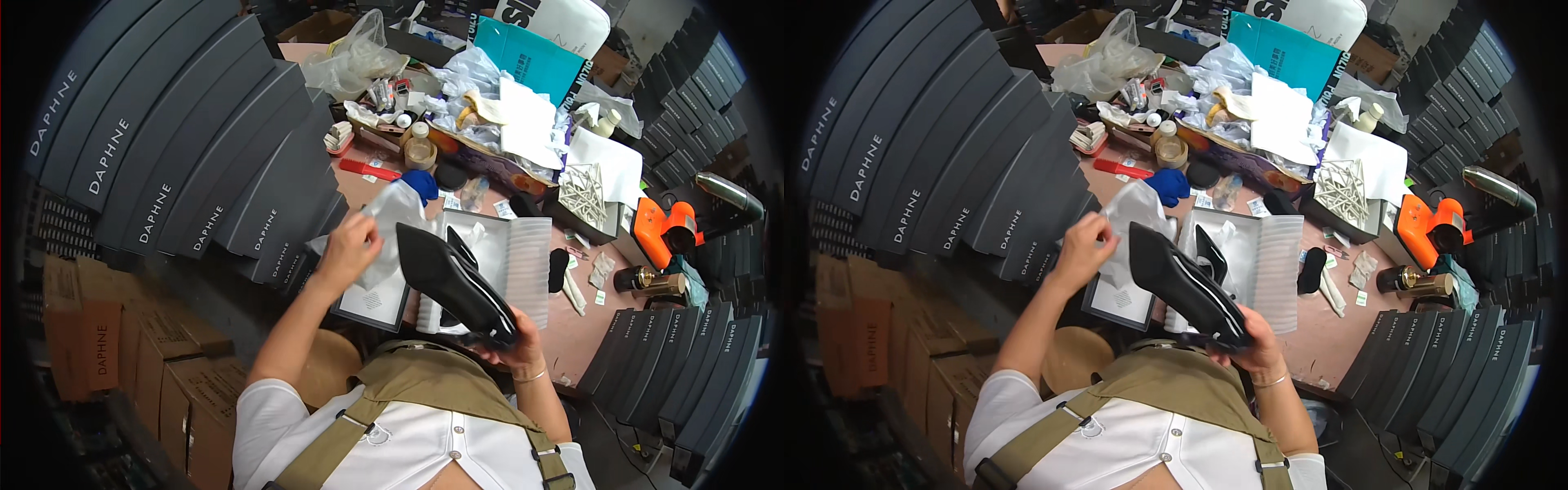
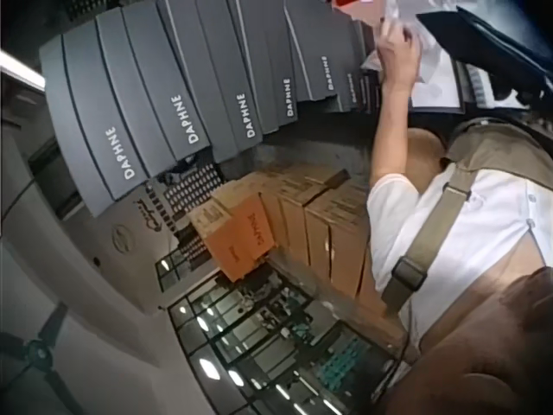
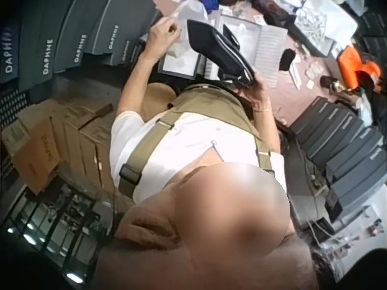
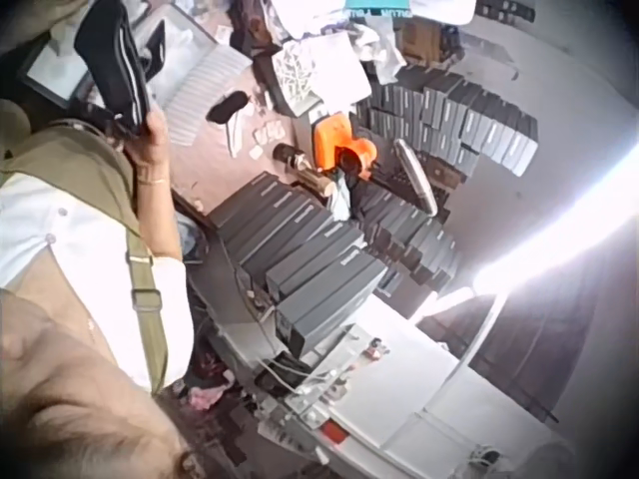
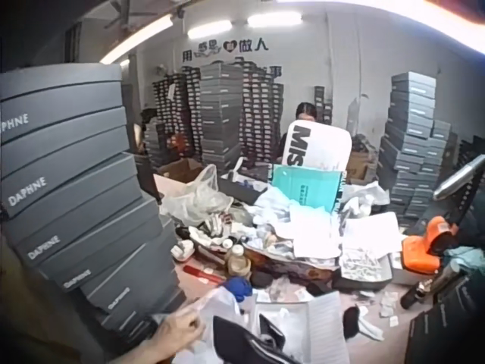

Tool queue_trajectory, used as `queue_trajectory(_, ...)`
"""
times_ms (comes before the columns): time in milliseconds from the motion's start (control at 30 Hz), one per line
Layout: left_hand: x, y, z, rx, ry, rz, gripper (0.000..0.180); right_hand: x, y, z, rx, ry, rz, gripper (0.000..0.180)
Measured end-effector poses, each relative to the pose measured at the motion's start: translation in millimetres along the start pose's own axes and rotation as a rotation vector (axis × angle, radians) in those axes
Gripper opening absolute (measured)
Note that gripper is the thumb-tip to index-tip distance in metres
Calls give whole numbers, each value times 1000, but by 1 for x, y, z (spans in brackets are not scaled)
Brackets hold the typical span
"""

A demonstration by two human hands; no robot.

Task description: Inspecting, cleaning, and packaging a pair of black high-heeled shoes into a box.

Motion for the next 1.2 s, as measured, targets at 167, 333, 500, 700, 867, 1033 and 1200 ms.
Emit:
queue_trajectory(167, -21, 67, -14, -201, 246, 162, 15, -23, -48, 21, -298, -119, -141, 44)
queue_trajectory(333, 3, 79, -26, 23, 130, 76, 26, -49, -28, 59, -279, -386, -279, 44)
queue_trajectory(500, -3, 69, -38, 99, 38, 127, 33, -64, -23, 64, -204, -377, -312, 46)
queue_trajectory(700, -29, 60, -42, -154, 101, 73, 30, -63, -23, 64, -56, -425, -284, 47)
queue_trajectory(867, -94, 65, -27, -266, 182, -224, 36, -37, -25, 8, -25, -393, -278, 41)
queue_trajectory(1033, -114, 66, -49, -180, 312, -508, 55, -34, -60, -23, -206, 365, 181, 41)
queue_trajectory(1200, -94, 84, -56, -5, 432, -452, 57, -42, -77, 9, -86, 316, 310, 43)
Point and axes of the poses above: each hand's wrist, its own y-axis away from the middle knuckle, its own z-axis out of the back of the hand, x = y × z, the point moved 3 cm from there along -y, towards the middle knuckle, and after that the axes turned 3 degrees about y, right-handed, at the moved point
